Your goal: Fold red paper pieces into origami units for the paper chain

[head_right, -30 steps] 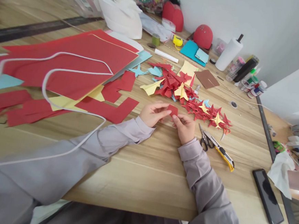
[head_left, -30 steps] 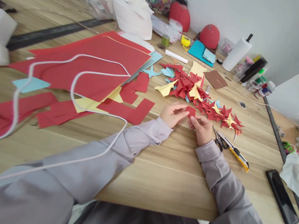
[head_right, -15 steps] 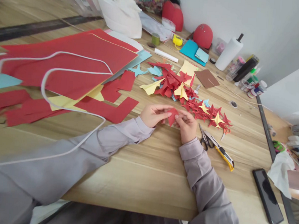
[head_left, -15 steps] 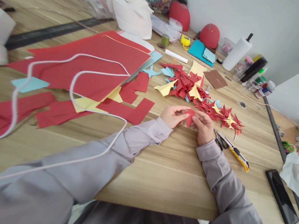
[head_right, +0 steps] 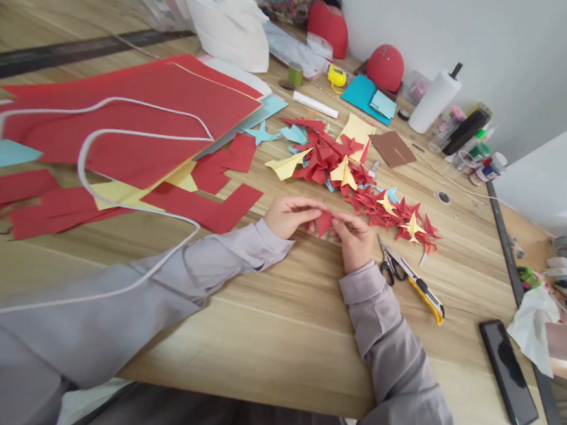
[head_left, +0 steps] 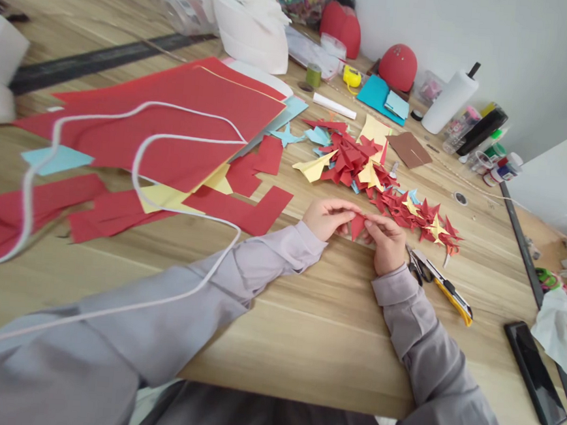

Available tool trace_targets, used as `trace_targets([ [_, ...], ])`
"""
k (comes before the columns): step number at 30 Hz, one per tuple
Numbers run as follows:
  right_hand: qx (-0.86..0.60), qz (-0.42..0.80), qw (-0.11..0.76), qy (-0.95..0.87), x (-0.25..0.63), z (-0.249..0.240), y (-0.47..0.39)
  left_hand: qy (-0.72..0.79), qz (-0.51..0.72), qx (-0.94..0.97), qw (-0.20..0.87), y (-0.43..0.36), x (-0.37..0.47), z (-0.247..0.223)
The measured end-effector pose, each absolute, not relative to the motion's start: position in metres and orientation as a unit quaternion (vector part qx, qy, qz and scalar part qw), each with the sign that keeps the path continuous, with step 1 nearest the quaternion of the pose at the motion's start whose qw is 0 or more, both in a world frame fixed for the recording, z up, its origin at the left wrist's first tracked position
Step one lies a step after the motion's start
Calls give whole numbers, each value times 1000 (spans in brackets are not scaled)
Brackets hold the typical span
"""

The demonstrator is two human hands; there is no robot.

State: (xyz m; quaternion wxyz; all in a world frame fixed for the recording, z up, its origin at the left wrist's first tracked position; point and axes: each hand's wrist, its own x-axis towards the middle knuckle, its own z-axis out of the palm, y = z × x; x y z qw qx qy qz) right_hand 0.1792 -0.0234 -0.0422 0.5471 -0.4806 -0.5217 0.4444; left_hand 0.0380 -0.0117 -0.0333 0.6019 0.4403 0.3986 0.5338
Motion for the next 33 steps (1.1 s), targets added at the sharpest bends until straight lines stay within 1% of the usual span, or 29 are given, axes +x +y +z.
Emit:
trace_targets([
  [3, -490, 431, 545, -527, 178, -41, -24, 403, 514, 442, 615, -13, 38, -31],
  [7, -489, 423, 534, -544, 178, -42, -25, 410, 503, 470, 598, -14, 40, -32],
  [10, -483, 421, 543, -543, 179, -42, -25, 410, 501, 486, 587, -13, 41, -36],
  [16, -479, 437, 547, -529, 178, -41, -24, 437, 510, 543, 503, -11, 42, -45],
  [21, -481, 449, 534, -531, 178, -39, -25, 433, 523, 569, 464, -10, 41, -46],
  [27, -485, 437, 515, -555, 178, -41, -24, 431, 516, 565, 479, -13, 41, -42],
  [33, -485, 435, 521, -551, 180, -42, -23, 419, 501, 551, 519, -12, 41, -43],
])
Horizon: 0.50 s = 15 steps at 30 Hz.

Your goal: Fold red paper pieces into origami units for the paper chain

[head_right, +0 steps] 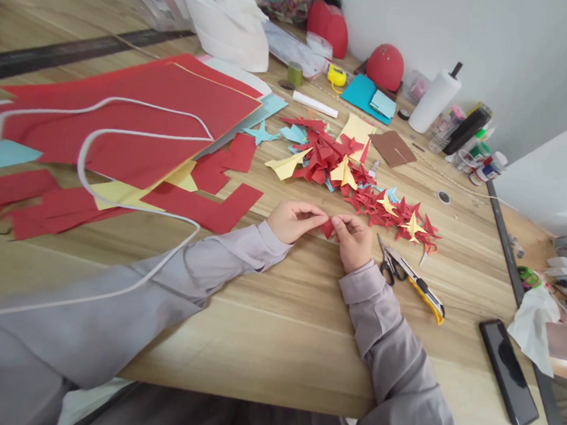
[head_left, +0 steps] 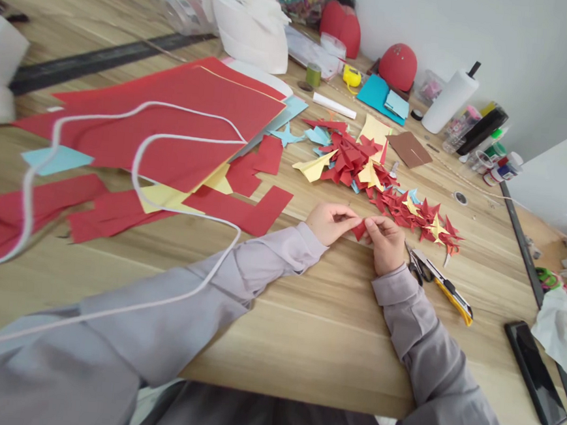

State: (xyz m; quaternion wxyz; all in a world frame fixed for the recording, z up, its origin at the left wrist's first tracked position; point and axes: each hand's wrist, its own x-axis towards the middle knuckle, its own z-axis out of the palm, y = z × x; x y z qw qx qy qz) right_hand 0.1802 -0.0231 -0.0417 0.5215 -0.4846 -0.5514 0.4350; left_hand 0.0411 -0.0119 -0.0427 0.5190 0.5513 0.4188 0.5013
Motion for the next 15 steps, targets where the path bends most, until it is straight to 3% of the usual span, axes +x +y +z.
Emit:
trace_targets([
  [7, -481, 445, 547, -521, 180, -40, -23, 408, 501, 554, 524, -11, 41, -44],
  [15, -481, 454, 533, -528, 179, -38, -24, 376, 506, 632, 452, -13, 38, -43],
])
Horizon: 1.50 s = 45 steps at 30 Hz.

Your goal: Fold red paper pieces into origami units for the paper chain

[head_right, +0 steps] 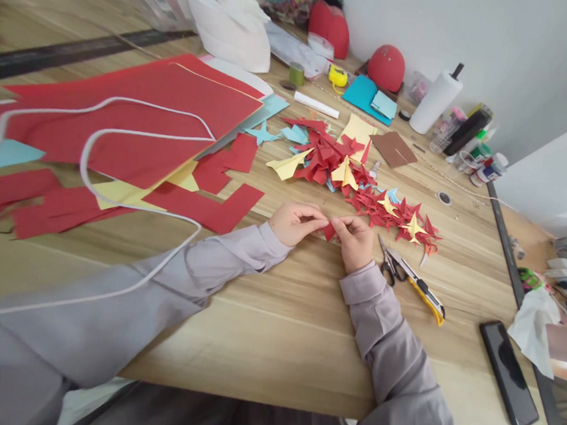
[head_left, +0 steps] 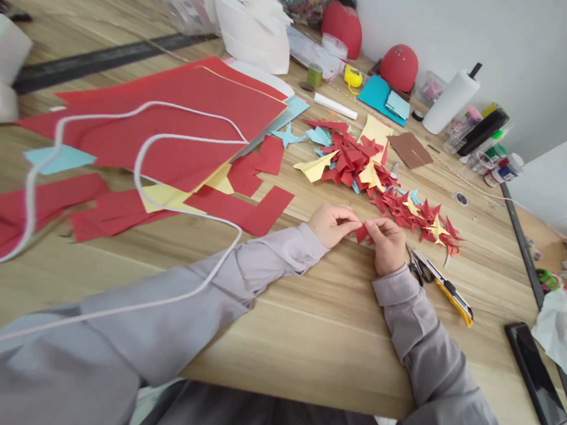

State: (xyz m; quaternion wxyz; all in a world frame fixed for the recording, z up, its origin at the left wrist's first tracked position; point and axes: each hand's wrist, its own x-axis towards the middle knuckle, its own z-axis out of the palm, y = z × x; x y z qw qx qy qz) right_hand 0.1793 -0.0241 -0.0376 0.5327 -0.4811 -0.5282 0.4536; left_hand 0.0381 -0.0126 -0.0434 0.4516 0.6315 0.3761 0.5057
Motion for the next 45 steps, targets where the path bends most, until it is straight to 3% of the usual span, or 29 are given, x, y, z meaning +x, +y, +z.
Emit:
trace_targets([
  [14, -490, 449, 526, -531, 180, -40, -23, 400, 524, 603, 450, -11, 41, -48],
  [21, -469, 482, 516, -530, 180, -38, -26, 407, 533, 496, 552, -11, 43, -45],
  [32, -466, 487, 508, -536, 178, -39, -26, 423, 496, 457, 605, -13, 37, -31],
  [45, -479, 489, 554, -475, 181, -41, -21, 364, 540, 521, 552, -14, 37, -33],
])
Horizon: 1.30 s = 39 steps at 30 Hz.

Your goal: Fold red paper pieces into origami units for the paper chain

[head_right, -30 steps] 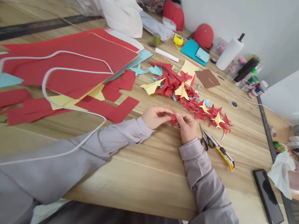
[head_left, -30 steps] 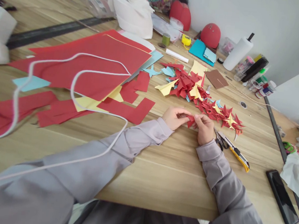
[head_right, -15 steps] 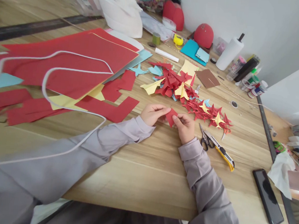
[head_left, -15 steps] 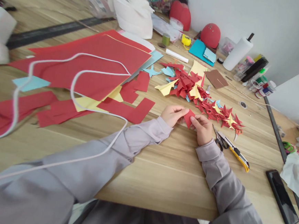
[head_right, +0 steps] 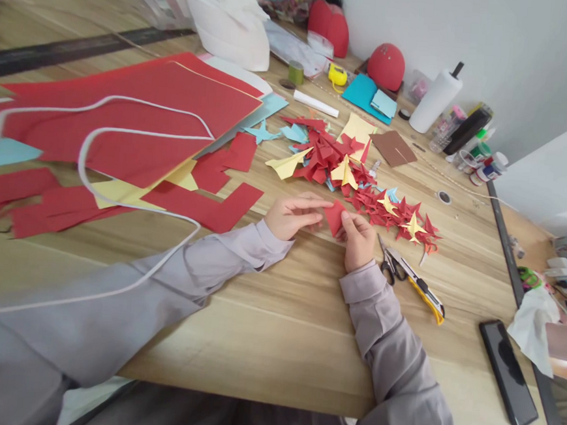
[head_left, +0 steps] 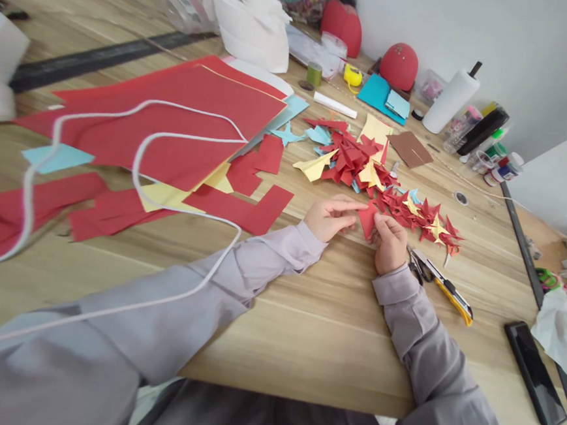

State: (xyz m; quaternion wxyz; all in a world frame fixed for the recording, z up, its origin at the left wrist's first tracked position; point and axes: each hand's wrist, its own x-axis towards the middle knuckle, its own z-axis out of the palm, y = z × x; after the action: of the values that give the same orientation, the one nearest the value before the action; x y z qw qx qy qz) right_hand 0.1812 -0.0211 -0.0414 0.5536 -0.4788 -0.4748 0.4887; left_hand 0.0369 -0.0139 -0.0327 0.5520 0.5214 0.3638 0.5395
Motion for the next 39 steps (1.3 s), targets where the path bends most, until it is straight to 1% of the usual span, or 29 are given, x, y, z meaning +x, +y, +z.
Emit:
trace_targets([
  [10, -486, 490, 543, -479, 181, -42, -21, 367, 550, 518, 543, -15, 40, -36],
  [16, -469, 493, 558, -475, 180, -43, -21, 363, 547, 521, 546, -14, 40, -36],
  [20, -484, 483, 547, -483, 180, -42, -21, 363, 545, 530, 538, -13, 39, -37],
  [39, -489, 464, 538, -507, 180, -43, -21, 376, 542, 491, 569, -15, 40, -35],
])
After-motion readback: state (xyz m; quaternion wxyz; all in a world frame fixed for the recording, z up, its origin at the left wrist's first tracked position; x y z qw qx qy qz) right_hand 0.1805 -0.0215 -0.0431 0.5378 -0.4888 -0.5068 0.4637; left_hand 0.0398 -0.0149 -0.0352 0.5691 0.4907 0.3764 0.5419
